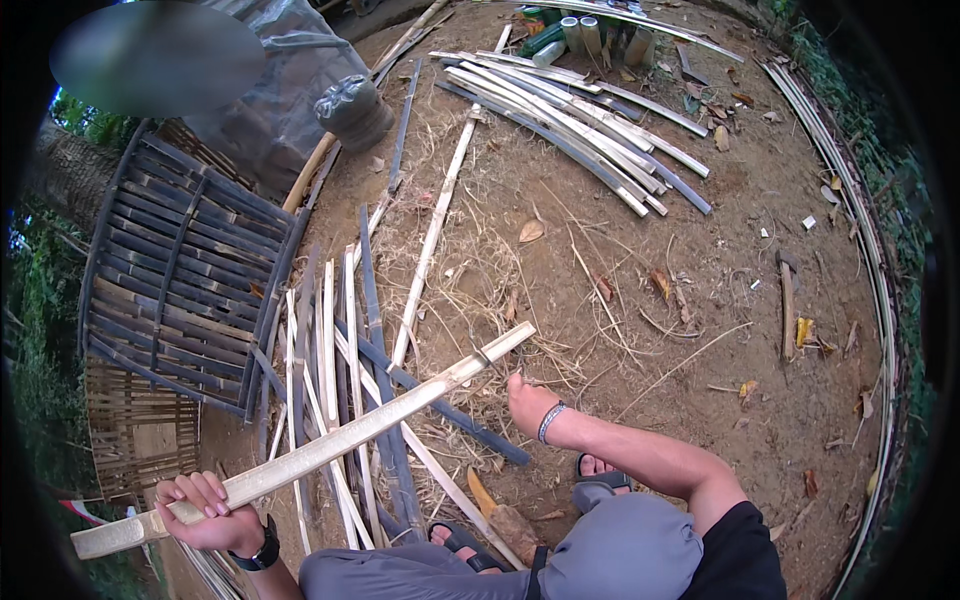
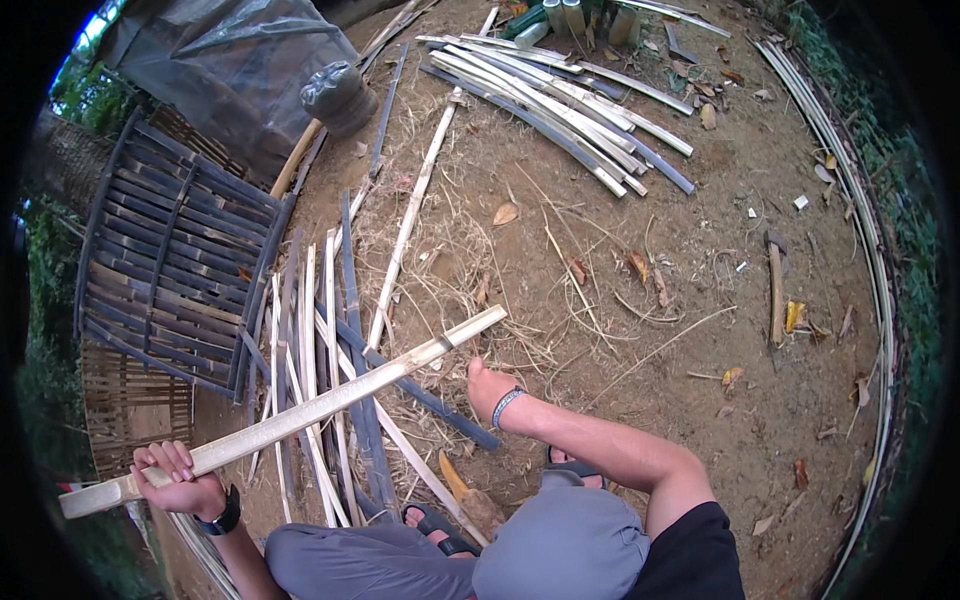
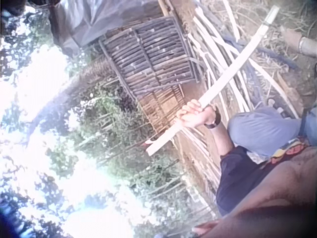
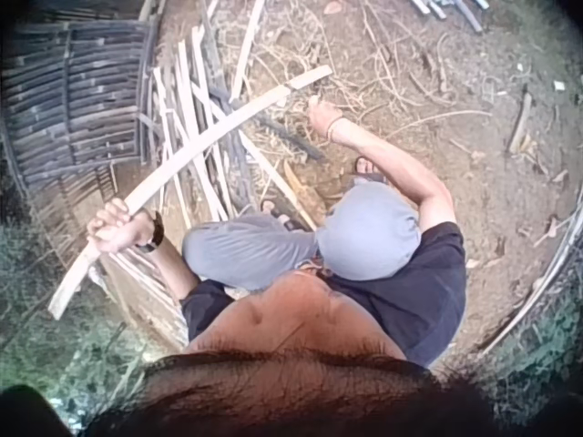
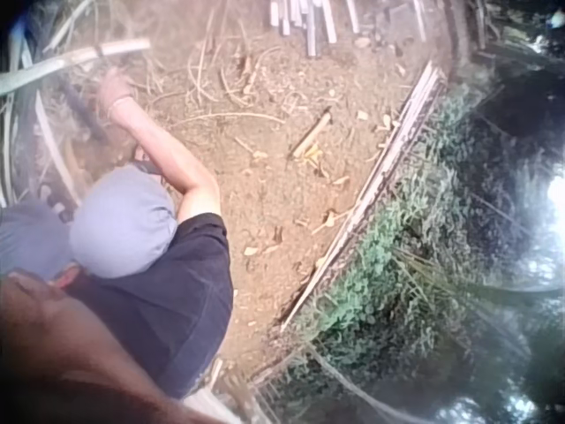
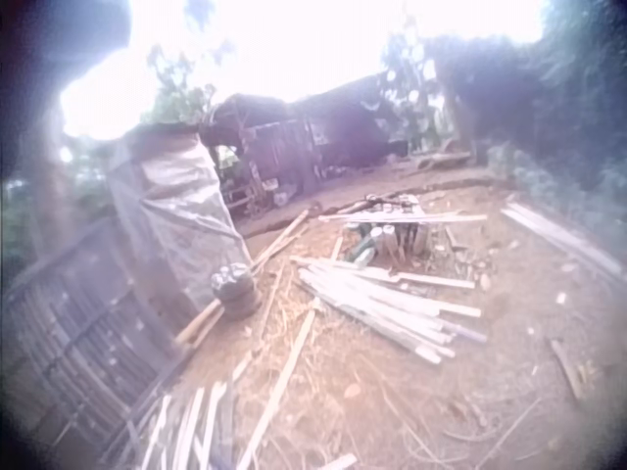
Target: The person shaves a long bamboo strip with a knife, holding the strip with one hand and using the knife to scrape or cut along its length.
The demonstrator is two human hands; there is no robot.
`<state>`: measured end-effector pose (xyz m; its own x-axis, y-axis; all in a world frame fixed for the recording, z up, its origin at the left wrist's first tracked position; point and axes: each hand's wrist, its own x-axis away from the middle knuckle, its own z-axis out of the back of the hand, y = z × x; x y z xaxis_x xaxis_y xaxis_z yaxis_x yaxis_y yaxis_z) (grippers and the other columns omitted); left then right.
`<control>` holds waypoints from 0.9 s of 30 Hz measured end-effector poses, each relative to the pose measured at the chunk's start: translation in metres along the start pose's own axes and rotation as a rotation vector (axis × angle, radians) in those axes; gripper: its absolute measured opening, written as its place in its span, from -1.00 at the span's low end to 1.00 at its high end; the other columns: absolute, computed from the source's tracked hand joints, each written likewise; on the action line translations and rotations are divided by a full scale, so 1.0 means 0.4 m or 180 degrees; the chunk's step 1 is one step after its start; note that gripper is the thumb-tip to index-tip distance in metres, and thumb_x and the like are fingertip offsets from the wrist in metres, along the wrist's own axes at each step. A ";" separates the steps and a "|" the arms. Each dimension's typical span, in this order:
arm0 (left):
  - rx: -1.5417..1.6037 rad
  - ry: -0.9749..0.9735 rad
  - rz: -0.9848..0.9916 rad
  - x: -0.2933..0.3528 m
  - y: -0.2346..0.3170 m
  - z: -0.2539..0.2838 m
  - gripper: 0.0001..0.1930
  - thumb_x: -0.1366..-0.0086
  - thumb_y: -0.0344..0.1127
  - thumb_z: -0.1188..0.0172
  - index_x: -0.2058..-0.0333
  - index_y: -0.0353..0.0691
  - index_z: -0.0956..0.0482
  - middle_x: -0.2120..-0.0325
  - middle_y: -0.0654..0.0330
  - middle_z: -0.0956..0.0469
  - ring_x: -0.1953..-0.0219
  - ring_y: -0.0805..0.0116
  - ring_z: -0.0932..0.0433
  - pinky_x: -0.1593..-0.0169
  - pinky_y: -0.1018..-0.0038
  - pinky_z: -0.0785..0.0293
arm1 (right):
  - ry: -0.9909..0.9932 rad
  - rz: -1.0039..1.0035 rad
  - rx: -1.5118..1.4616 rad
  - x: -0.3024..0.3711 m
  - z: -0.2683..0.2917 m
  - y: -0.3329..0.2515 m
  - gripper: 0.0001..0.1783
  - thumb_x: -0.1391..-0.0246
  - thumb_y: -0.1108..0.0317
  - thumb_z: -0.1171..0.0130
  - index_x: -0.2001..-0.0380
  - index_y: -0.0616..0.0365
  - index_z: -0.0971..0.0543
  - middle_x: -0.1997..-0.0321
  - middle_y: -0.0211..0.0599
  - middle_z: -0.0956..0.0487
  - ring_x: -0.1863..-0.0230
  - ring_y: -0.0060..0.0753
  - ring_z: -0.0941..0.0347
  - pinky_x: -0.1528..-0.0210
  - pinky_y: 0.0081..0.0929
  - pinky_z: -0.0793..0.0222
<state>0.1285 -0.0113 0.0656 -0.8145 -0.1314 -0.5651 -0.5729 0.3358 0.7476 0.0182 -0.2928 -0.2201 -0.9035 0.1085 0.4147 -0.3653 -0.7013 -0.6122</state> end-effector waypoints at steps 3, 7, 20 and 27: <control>0.0007 0.0263 0.0068 -0.008 -0.014 0.005 -0.68 -0.37 -0.12 0.32 0.51 -0.14 -0.22 0.86 0.36 -0.06 0.86 0.60 0.03 0.74 0.69 0.03 | 0.0327 -0.0150 -0.0010 -0.029 -0.014 0.088 -0.77 -0.01 0.54 0.13 0.24 0.46 -0.24 0.48 0.21 -0.54 0.37 0.12 -0.55 0.35 -0.17 -0.49; 0.0041 0.0052 0.0045 -0.005 -0.014 -0.011 -0.68 -0.37 -0.12 0.32 0.51 -0.14 -0.22 0.86 0.36 -0.06 0.86 0.60 0.03 0.74 0.69 0.04 | 0.0342 -0.0364 0.0192 -0.071 -0.021 0.189 -0.78 -0.03 0.54 0.16 0.25 0.47 -0.22 0.46 0.22 -0.54 0.37 0.13 -0.54 0.32 -0.13 -0.48; 0.0020 0.0106 0.0039 -0.009 -0.021 0.018 -0.69 -0.36 -0.14 0.32 0.52 -0.15 -0.21 0.85 0.37 -0.05 0.86 0.60 0.04 0.75 0.68 0.09 | 0.0254 -0.0229 -0.0147 -0.002 -0.015 0.045 -0.84 -0.05 0.53 0.23 0.27 0.38 -0.22 0.48 0.28 -0.52 0.38 0.14 -0.54 0.32 -0.08 -0.47; -0.0033 0.0236 0.0087 -0.006 -0.021 0.007 -0.69 -0.37 -0.14 0.32 0.51 -0.15 -0.20 0.86 0.37 -0.05 0.86 0.60 0.03 0.75 0.68 0.06 | 0.0380 -0.0292 -0.0067 -0.012 -0.056 0.114 -0.85 -0.06 0.52 0.21 0.28 0.36 -0.21 0.50 0.22 -0.54 0.41 0.14 -0.54 0.38 -0.10 -0.48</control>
<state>0.1355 -0.0111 0.0598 -0.8342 -0.1912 -0.5172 -0.5509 0.3306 0.7663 0.0008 -0.3096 -0.2652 -0.8859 0.2554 0.3873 -0.4510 -0.6698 -0.5899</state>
